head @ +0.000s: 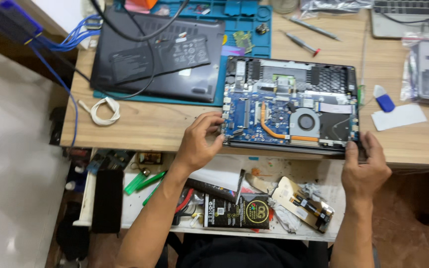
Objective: The person uses a screwdriver to remove screws from a disassembled laptop motherboard. They then use their hands to disconnect ribbon cables and remove a small component from the board.
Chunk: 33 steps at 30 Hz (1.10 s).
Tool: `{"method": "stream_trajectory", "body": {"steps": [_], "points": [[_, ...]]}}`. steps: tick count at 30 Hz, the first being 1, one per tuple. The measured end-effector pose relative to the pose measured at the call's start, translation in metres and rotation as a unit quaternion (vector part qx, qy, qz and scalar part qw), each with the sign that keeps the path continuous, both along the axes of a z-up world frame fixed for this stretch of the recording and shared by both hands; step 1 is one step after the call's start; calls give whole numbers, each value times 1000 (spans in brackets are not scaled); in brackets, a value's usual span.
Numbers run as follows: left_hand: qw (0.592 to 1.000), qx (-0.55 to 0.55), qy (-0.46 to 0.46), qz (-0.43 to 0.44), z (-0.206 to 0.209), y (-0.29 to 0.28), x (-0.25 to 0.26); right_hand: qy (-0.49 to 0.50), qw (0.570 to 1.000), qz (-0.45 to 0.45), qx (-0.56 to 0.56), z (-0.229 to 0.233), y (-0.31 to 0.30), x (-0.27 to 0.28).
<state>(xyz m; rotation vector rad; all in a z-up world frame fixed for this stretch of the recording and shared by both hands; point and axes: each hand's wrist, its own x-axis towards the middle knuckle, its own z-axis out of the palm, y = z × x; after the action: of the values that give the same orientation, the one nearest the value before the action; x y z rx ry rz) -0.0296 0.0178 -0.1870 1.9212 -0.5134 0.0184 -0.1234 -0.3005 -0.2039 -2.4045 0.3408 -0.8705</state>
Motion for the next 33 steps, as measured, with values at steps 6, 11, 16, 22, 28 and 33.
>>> {"method": "stream_trajectory", "body": {"steps": [6,11,16,22,28,33], "points": [[1000,11,15,24,-3,-5,-1,5,998,-48,-49,-16,-12,-1],[999,18,31,25,-4,-6,0,-7,996,-67,-55,-23,-17,0],[998,32,43,29,-8,-4,1,-12,998,-57,-25,-31,-23,-1],[996,56,45,48,-6,-9,0,-14,998,-62,12,-43,-25,0],[999,28,21,34,-16,-7,-3,-21,998,-56,-21,-38,-26,-2],[998,45,-35,2,-6,-10,-7,-20,998,-43,-40,-39,-28,-3]]}}
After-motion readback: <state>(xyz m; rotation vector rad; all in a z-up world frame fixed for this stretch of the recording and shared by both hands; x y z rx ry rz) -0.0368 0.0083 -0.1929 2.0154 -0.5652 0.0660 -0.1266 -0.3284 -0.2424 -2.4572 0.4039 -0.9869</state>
